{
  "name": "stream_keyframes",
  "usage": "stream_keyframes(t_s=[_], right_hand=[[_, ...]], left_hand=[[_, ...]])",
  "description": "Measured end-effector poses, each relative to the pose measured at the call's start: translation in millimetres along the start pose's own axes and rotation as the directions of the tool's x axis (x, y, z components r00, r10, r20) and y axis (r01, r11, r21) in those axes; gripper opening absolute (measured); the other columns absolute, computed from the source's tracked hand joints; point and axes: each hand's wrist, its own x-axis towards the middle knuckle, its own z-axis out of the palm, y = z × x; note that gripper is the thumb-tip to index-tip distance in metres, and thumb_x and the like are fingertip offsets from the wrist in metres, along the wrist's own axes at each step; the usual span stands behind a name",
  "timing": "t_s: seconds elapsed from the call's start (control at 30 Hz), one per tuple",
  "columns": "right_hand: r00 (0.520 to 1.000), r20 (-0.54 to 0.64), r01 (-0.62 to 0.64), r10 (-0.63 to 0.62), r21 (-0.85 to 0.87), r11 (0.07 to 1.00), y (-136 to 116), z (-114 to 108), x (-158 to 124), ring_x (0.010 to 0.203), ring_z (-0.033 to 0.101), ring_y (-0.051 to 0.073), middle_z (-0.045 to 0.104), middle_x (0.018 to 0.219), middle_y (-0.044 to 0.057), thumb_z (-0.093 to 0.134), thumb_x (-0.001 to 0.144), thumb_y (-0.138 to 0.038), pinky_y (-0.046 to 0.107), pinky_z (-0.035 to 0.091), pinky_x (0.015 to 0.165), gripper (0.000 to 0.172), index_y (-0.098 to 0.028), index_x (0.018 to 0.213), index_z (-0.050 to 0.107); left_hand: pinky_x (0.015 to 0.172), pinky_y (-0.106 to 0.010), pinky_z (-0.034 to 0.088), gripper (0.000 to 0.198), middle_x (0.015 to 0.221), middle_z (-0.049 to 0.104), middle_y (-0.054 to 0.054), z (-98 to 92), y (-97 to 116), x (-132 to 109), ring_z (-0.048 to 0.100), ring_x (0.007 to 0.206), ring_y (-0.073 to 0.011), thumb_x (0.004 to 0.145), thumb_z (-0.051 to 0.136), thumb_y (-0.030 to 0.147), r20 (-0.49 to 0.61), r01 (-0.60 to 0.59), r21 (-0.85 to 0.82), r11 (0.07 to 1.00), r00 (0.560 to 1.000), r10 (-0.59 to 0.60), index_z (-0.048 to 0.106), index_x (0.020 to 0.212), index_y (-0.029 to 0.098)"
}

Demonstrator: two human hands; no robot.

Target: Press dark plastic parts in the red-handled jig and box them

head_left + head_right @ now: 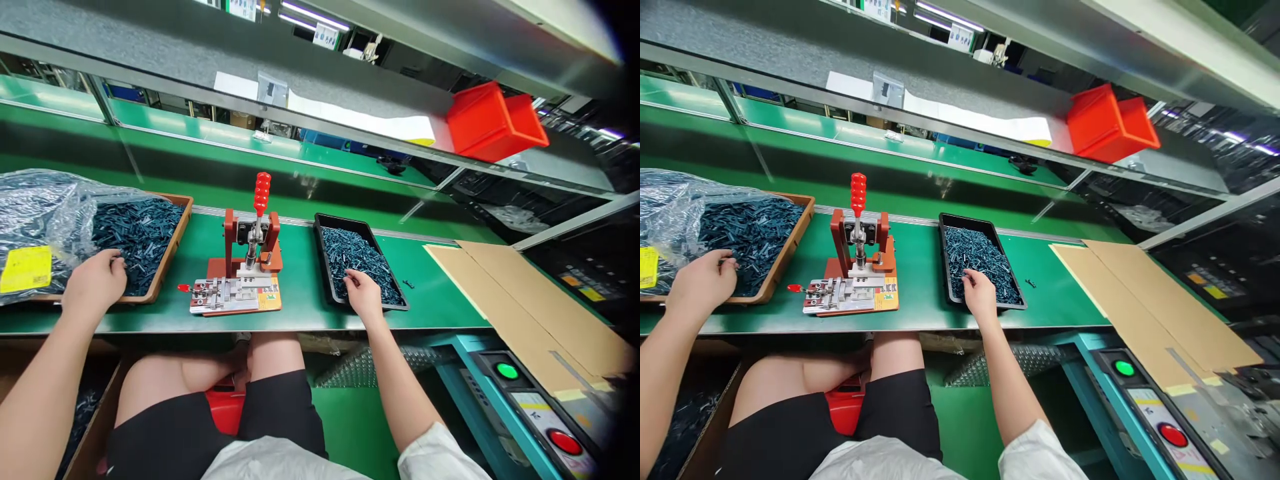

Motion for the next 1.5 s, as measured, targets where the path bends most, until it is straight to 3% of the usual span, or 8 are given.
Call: stream_keyframes(t_s=[0.13, 0.3, 0.4, 0.53, 0.77, 0.97, 1.2, 1.5], right_hand=[[0.996, 0.004, 0.082, -0.085, 0.226, 0.971, -17.8, 9.5, -23.2, 0.078, 0.071, 0.025, 0.076, 0.097, 0.012, 0.057, 0.094, -0.054, 0.043, 0.060, 0.077, 0.038, -0.020, 0.104, 0.070], [0.935, 0.075, 0.305, -0.345, 0.323, 0.896, -65.7, 47.4, -60.4, 0.083, 0.067, 0.024, 0.070, 0.088, 0.008, 0.051, 0.102, -0.043, 0.039, 0.055, 0.076, 0.028, -0.023, 0.089, 0.066], [0.889, 0.148, 0.351, -0.433, 0.384, 0.854, -83.6, 82.5, -68.2, 0.088, 0.066, 0.025, 0.068, 0.091, 0.010, 0.047, 0.102, -0.038, 0.040, 0.055, 0.081, 0.026, -0.023, 0.088, 0.064], [0.904, 0.215, 0.270, -0.370, 0.382, 0.884, -81.3, 115.8, -68.1, 0.085, 0.066, 0.025, 0.068, 0.088, 0.009, 0.042, 0.102, -0.037, 0.039, 0.054, 0.080, 0.027, -0.023, 0.093, 0.063], [0.909, 0.281, 0.175, -0.308, 0.414, 0.893, -70.1, 114.9, -65.6, 0.080, 0.065, 0.023, 0.067, 0.089, 0.007, 0.042, 0.101, -0.035, 0.038, 0.055, 0.077, 0.026, -0.022, 0.099, 0.065], [0.943, 0.227, 0.107, -0.244, 0.488, 0.867, -69.6, 122.9, -66.4, 0.078, 0.066, 0.022, 0.067, 0.095, 0.010, 0.045, 0.102, -0.041, 0.038, 0.058, 0.070, 0.027, -0.022, 0.102, 0.064], [0.951, 0.289, -0.055, -0.114, 0.518, 0.853, -73.0, 122.0, -71.8, 0.074, 0.071, 0.022, 0.073, 0.087, 0.007, 0.052, 0.099, -0.051, 0.036, 0.060, 0.070, 0.031, -0.022, 0.106, 0.061], [0.952, 0.265, 0.020, -0.155, 0.451, 0.892, -69.7, 121.2, -73.7, 0.080, 0.072, 0.024, 0.074, 0.094, 0.009, 0.055, 0.095, -0.044, 0.039, 0.060, 0.075, 0.027, -0.022, 0.101, 0.070]], left_hand=[[0.095, -0.037, 0.055, 0.031, 0.085, 0.074, 0.001, 1.9, -6.0, -6.7, 0.069, 0.086, -0.0183, 0.083, 0.054, 0.036, -0.175, -0.164, -0.044, 0.985, 0.972, 0.154, 0.070, 0.107, 0.023], [0.093, -0.037, 0.055, 0.028, 0.074, 0.069, -0.004, -10.2, 14.4, -43.2, 0.068, 0.090, -0.0211, 0.089, 0.047, 0.033, -0.462, -0.434, -0.105, 0.895, 0.818, 0.343, 0.069, 0.095, 0.017], [0.087, -0.034, 0.056, 0.029, 0.088, 0.072, -0.006, -7.1, 48.1, -82.8, 0.068, 0.087, -0.0189, 0.095, 0.048, 0.034, -0.295, -0.485, -0.250, 0.838, 0.863, 0.411, 0.069, 0.104, 0.017], [0.081, -0.030, 0.057, 0.040, 0.090, 0.073, -0.003, 7.4, 89.9, -121.1, 0.067, 0.079, -0.0163, 0.094, 0.057, 0.035, 0.050, -0.408, -0.368, 0.835, 0.888, 0.456, 0.064, 0.129, 0.018], [0.095, -0.041, 0.053, 0.028, 0.098, 0.075, -0.008, 10.5, 138.6, -133.8, 0.062, 0.098, -0.0256, 0.100, 0.048, 0.027, 0.322, -0.651, -0.083, 0.754, 0.699, 0.639, 0.075, 0.101, 0.020], [0.109, -0.046, 0.048, 0.023, 0.115, 0.069, -0.013, 39.5, 152.9, -134.2, 0.055, 0.120, -0.0304, 0.093, 0.052, 0.017, 0.435, -0.644, -0.134, 0.753, 0.645, 0.628, 0.074, 0.094, 0.016], [0.102, -0.055, 0.048, 0.022, 0.122, 0.066, -0.014, 53.4, 149.9, -157.5, 0.054, 0.118, -0.0340, 0.091, 0.052, 0.017, 0.318, -0.597, -0.058, 0.800, 0.749, 0.582, 0.073, 0.096, 0.020], [0.099, -0.047, 0.048, 0.023, 0.111, 0.072, -0.013, 59.1, 161.6, -137.0, 0.062, 0.110, -0.0321, 0.087, 0.053, 0.015, 0.520, -0.646, -0.055, 0.762, 0.632, 0.574, 0.075, 0.095, 0.017]])
